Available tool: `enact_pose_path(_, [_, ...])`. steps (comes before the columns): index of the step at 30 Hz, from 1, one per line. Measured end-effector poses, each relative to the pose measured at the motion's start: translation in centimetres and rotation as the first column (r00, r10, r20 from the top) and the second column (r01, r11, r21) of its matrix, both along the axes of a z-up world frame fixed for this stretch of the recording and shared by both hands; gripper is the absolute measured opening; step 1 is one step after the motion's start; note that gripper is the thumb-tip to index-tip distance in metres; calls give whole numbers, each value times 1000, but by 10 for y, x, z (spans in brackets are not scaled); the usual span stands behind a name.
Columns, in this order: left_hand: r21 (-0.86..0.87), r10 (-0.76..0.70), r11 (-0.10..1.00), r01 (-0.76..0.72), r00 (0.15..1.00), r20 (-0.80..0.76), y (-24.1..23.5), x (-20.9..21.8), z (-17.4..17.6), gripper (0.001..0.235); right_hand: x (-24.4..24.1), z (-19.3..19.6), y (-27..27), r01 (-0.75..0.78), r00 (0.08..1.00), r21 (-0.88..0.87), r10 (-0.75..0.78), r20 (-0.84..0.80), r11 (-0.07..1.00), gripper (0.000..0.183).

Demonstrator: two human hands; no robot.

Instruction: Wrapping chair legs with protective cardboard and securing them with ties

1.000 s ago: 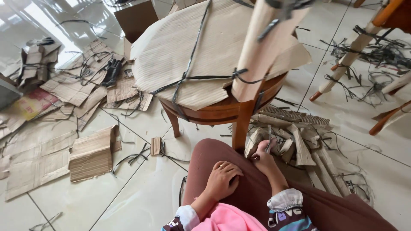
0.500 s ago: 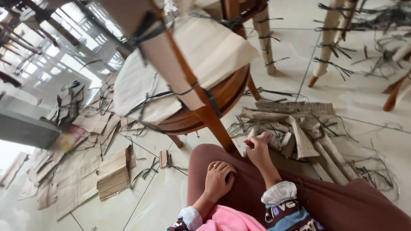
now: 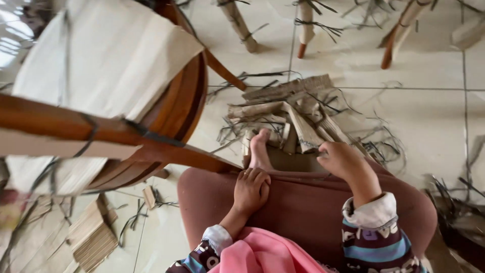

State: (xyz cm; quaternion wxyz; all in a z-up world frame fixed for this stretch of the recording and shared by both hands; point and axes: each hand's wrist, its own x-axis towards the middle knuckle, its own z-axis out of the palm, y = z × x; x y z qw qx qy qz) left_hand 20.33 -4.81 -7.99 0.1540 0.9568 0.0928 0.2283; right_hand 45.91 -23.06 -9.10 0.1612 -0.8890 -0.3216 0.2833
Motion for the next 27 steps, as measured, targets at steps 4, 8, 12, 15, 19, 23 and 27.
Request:
enact_pose_path(4, [-12,-35,999,36,999,34,6,8,-19,9,-3,-7,-5,67,994,-114,-77,-79,991,39])
enact_pose_path(8, [-6,-59,998,59,998,17,16,10,-35,7,2,-58,50,73,996,-100,-67,55,992,52])
enact_pose_path(12, [-3,-63,998,63,998,8,20,12,-43,4,-6,-63,85,141,977,-122,-119,177,982,61])
enact_pose_path(15, [-7,-63,998,63,998,14,21,14,-44,6,-7,-83,99,152,982,-168,-130,139,974,64])
enact_pose_path(19, [-12,-65,998,65,998,25,22,15,-42,6,-5,-103,110,192,977,-198,-168,130,961,52])
enact_pose_path(23, [-6,-63,998,63,997,49,20,11,-44,5,-17,-63,106,239,965,-95,-247,-88,966,60])
enact_pose_path(27, [14,-58,998,57,996,66,19,5,-44,6,-35,-24,103,266,962,194,-245,-122,944,62])
